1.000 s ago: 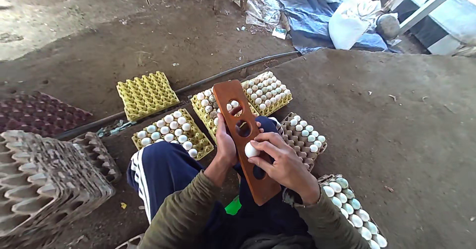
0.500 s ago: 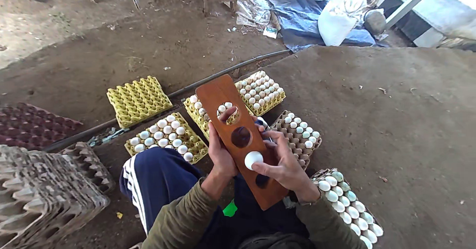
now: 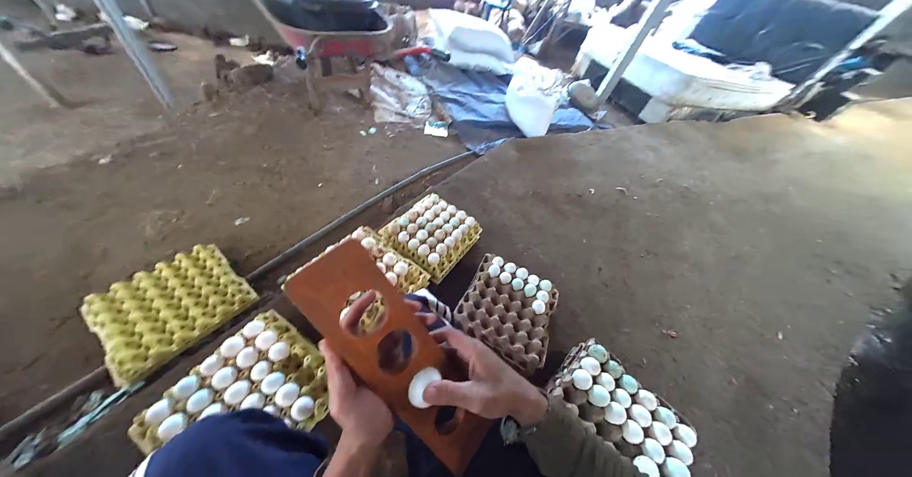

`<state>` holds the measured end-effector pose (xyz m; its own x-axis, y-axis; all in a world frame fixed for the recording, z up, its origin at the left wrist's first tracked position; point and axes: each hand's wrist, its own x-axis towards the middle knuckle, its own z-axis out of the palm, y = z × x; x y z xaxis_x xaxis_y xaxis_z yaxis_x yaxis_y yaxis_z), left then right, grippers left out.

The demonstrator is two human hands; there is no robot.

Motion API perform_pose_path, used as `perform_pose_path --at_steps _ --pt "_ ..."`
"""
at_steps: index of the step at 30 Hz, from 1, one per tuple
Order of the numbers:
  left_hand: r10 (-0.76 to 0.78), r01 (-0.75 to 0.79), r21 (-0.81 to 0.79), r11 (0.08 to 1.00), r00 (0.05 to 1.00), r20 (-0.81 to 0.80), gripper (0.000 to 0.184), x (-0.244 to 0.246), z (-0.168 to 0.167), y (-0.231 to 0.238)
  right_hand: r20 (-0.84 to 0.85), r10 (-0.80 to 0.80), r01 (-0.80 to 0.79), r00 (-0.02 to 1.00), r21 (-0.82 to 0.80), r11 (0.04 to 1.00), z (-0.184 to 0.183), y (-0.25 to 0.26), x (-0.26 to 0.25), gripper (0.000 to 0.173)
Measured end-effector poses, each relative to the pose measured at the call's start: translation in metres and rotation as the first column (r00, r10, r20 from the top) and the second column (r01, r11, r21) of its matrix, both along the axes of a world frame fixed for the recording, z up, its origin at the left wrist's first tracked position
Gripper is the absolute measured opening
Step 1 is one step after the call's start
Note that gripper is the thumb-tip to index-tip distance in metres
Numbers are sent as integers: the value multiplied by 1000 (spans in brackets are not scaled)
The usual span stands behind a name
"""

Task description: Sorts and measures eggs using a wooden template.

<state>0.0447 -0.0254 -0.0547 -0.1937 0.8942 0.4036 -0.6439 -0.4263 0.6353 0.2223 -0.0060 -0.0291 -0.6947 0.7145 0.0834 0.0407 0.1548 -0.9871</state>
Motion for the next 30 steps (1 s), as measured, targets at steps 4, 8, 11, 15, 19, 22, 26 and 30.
perform_pose_path --at_steps 4,8,11,15,19,22,26,30 --pt "5 -5 14 1000 1000 9 63 -2 -3 2 -19 10 -11 1000 -73 997 -1 2 -1 59" --pt "4 -3 23 1000 1000 -13 63 -2 -1 0 -41 56 -58 998 -69 996 3 2 0 58" --pt "21 -20 19 1000 999 -27 65 -4 -4 0 18 -11 12 1000 -53 999 -3 -1 -4 53" --pt "1 0 53 999 1000 -4 62 -3 -5 0 -41 75 -79 996 -119 990 3 2 -1 61" --pt "42 -42 23 999 999 -21 64 -2 -3 -1 6 15 -15 1000 -40 999 -3 1 -4 51" --pt "35 -34 32 999 999 -15 64 -2 -4 0 3 47 -46 999 -43 998 -3 4 -3 54" --pt "10 -8 48 999 999 -32 62 -1 -3 -3 -12 96 -96 995 -42 994 0 7 1 57" --pt "33 -32 37 999 999 -25 65 0 -5 0 20 30 -30 999 -1 1000 -6 4 -2 53"
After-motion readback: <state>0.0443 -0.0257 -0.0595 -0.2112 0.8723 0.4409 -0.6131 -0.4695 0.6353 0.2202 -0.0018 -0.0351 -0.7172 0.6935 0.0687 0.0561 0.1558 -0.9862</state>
